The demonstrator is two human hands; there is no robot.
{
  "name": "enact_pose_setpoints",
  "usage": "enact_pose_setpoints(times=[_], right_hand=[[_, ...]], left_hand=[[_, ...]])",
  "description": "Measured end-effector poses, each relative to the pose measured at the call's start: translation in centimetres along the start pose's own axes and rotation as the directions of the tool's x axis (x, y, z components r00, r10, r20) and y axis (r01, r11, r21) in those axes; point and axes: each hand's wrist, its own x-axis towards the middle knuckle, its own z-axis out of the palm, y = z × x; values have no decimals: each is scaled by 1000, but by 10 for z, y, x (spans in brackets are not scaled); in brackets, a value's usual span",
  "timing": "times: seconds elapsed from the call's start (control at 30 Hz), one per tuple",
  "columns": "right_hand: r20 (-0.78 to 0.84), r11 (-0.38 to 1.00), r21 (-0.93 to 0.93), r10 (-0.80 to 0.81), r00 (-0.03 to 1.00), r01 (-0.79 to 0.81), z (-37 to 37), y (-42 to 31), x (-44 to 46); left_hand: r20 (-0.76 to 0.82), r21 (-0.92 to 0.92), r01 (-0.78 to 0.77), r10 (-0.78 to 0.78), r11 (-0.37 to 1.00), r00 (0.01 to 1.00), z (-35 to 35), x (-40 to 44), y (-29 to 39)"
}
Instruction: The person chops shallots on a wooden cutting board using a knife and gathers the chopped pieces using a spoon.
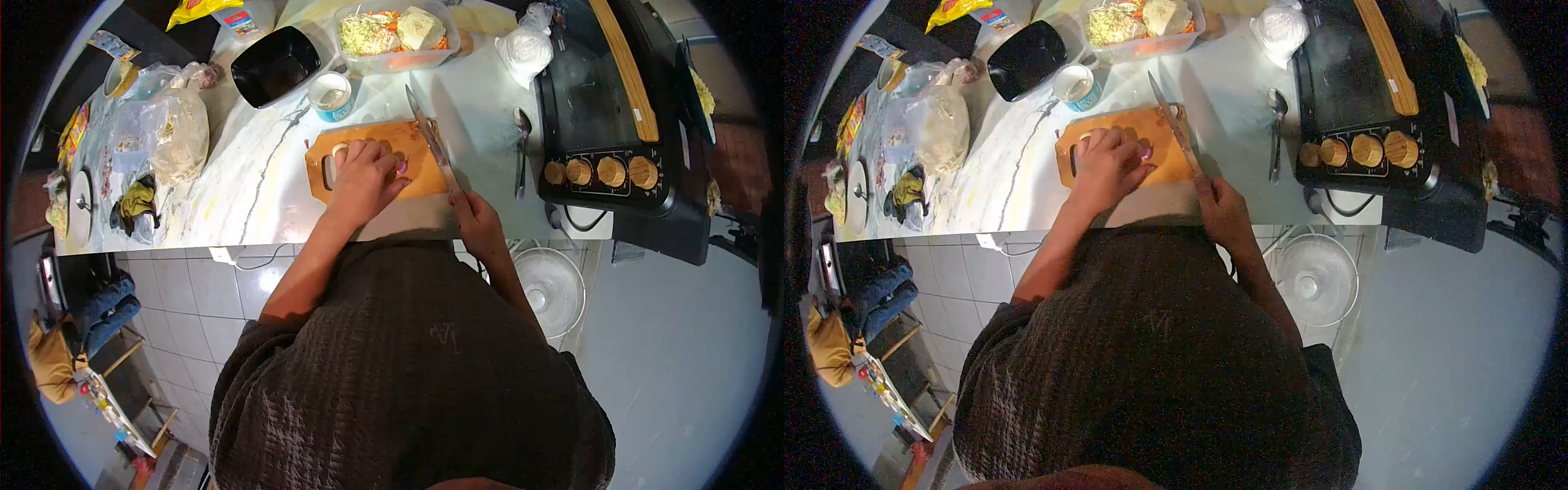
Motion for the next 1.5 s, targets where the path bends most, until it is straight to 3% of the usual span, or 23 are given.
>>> enact_pose_setpoints(times=[0.13, 0.2, 0.33, 0.43, 0.63, 0.83, 0.9, 1.03, 1.13, 1.2, 1.3, 1.5], right_hand=[[5, 997, 26, 71, 997, -71, -3, -4, -1], [39, 992, 61, 107, 994, -109, -3, -4, -1], [73, 990, 102, 92, 993, -99, -4, 3, 2], [72, 997, 23, 71, 995, -73, -8, 5, 1], [76, 994, 89, 63, 995, -70, -12, 1, -7], [104, 957, 238, 146, 984, -167, -17, -4, -14], [53, 978, 147, 140, 989, -146, -18, -6, -16], [66, 973, 104, 202, 977, -208, -22, 1, -19], [52, 972, 103, 206, 977, -210, -19, 4, -22], [7, 972, 209, 107, 994, -106, -14, 4, -23], [31, 964, 170, 202, 979, -204, -20, -3, -28], [-25, 976, 160, 156, 987, -151, -16, 7, -28]], left_hand=[[5, 12, -4, 4, 1000, 1000, -3, 7, 2], [84, -52, 83, -79, 995, 993, -5, 12, 2], [64, -89, 141, -136, 986, 989, -2, 23, -3], [50, -77, 105, -101, 991, 994, 0, 28, -5], [2, -84, 110, -111, 990, 994, 20, 36, 6], [3, -35, 80, -80, 996, 997, 29, 42, 12], [-61, 47, 63, -60, 997, 996, 30, 41, 11], [18, -29, 64, -63, 998, 998, 24, 42, 20], [42, -111, -21, 26, 994, 999, 24, 41, 31], [108, -72, -46, 53, 996, 993, 26, 41, 37], [86, -46, -25, 29, 999, 996, 38, 37, 34], [48, 10, -9, 8, 1000, 999, 34, 40, 24]])
